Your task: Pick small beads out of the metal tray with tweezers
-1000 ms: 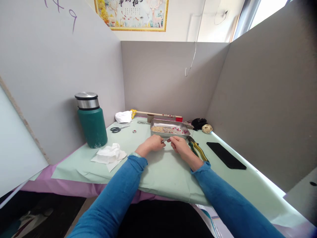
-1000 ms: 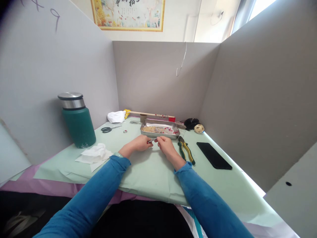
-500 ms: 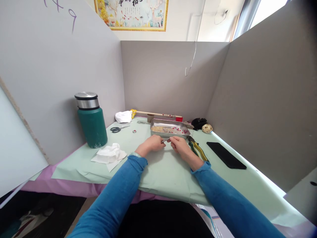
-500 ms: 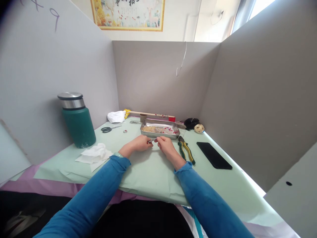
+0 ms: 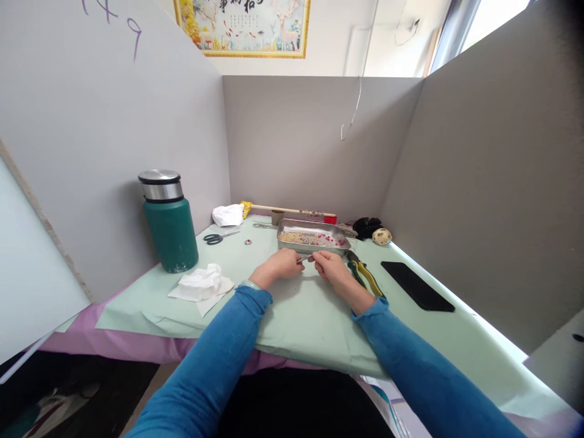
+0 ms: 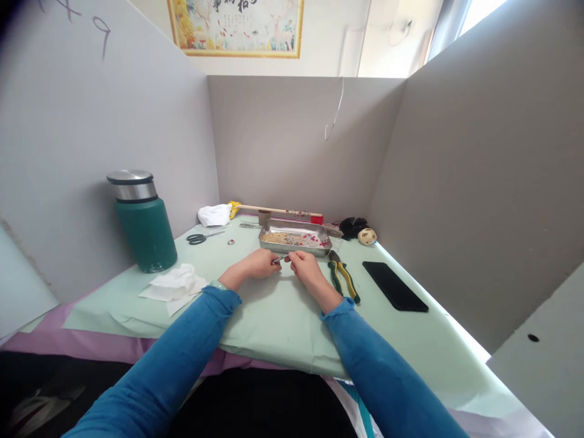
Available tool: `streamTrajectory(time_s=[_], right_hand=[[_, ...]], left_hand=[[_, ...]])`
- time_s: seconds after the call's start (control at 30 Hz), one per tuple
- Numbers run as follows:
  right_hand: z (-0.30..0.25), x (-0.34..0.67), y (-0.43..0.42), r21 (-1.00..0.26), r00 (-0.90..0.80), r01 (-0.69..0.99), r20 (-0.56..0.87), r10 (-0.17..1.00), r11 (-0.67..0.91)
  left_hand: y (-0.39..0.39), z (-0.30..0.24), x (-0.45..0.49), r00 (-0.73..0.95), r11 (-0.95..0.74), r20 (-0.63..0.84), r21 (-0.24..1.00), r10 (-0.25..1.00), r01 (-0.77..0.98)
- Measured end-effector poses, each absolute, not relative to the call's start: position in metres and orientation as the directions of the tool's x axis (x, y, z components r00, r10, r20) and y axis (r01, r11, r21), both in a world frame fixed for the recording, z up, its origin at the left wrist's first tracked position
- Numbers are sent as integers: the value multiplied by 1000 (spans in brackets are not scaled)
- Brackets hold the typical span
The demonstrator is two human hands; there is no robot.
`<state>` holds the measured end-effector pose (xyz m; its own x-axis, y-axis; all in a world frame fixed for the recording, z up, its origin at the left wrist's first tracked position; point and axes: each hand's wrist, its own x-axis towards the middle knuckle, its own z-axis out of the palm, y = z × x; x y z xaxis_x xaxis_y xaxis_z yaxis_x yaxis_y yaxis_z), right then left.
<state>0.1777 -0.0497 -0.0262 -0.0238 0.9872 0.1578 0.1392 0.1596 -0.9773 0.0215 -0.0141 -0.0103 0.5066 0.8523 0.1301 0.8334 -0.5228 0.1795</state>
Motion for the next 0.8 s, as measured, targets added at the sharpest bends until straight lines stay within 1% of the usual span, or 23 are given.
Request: streamTrajectory(time_s=[0.47, 0.67, 0.8], right_hand=[[-30, 179, -46, -978, -37, 107, 176, 984, 179], [-27, 179, -49, -979, -41, 82, 184, 982, 187], [-27, 178, -49, -979, -38, 71, 188, 981, 191]], left_hand=[[-10, -13, 22, 490, -509, 140, 208, 861, 835], [-13, -10, 22, 492, -509, 133, 264, 860, 819], [-13, -10, 22, 482, -503, 143, 278, 864, 819]])
